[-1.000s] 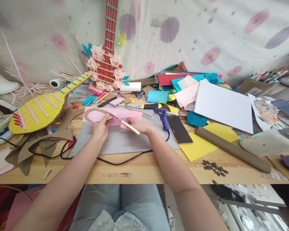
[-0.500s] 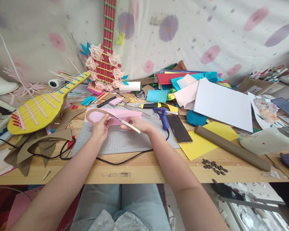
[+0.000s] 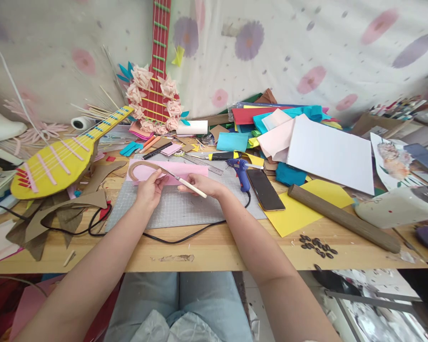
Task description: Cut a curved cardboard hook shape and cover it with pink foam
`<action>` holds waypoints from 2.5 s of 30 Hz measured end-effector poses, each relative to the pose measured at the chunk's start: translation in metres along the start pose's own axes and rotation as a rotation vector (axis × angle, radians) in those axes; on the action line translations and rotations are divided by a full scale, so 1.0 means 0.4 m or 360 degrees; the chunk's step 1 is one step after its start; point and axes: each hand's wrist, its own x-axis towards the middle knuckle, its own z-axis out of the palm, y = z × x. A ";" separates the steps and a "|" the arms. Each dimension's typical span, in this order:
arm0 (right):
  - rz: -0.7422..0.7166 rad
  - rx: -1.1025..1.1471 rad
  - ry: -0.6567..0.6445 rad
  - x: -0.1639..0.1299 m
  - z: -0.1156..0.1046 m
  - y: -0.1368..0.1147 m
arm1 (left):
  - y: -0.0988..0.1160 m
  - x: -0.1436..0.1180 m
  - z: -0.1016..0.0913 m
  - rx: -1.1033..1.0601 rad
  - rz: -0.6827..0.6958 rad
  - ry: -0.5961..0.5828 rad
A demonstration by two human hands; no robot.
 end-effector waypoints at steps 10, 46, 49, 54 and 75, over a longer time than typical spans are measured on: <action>-0.0054 0.0011 -0.0007 0.005 0.002 0.000 | -0.004 -0.001 -0.002 0.0026 -0.0017 -0.0028; -0.0048 -0.0111 0.0130 -0.001 -0.006 -0.005 | -0.014 -0.009 -0.002 0.0172 -0.0048 -0.0154; -0.0004 -0.0139 0.0147 -0.001 -0.009 -0.003 | -0.013 -0.011 -0.002 0.0186 -0.0055 -0.0161; -0.0010 -0.0172 0.0138 -0.001 -0.015 0.008 | -0.016 -0.009 -0.006 0.0243 -0.0052 -0.0178; 0.0074 -0.0030 0.0118 -0.017 -0.011 -0.011 | -0.017 -0.032 0.002 0.0484 -0.0088 -0.0368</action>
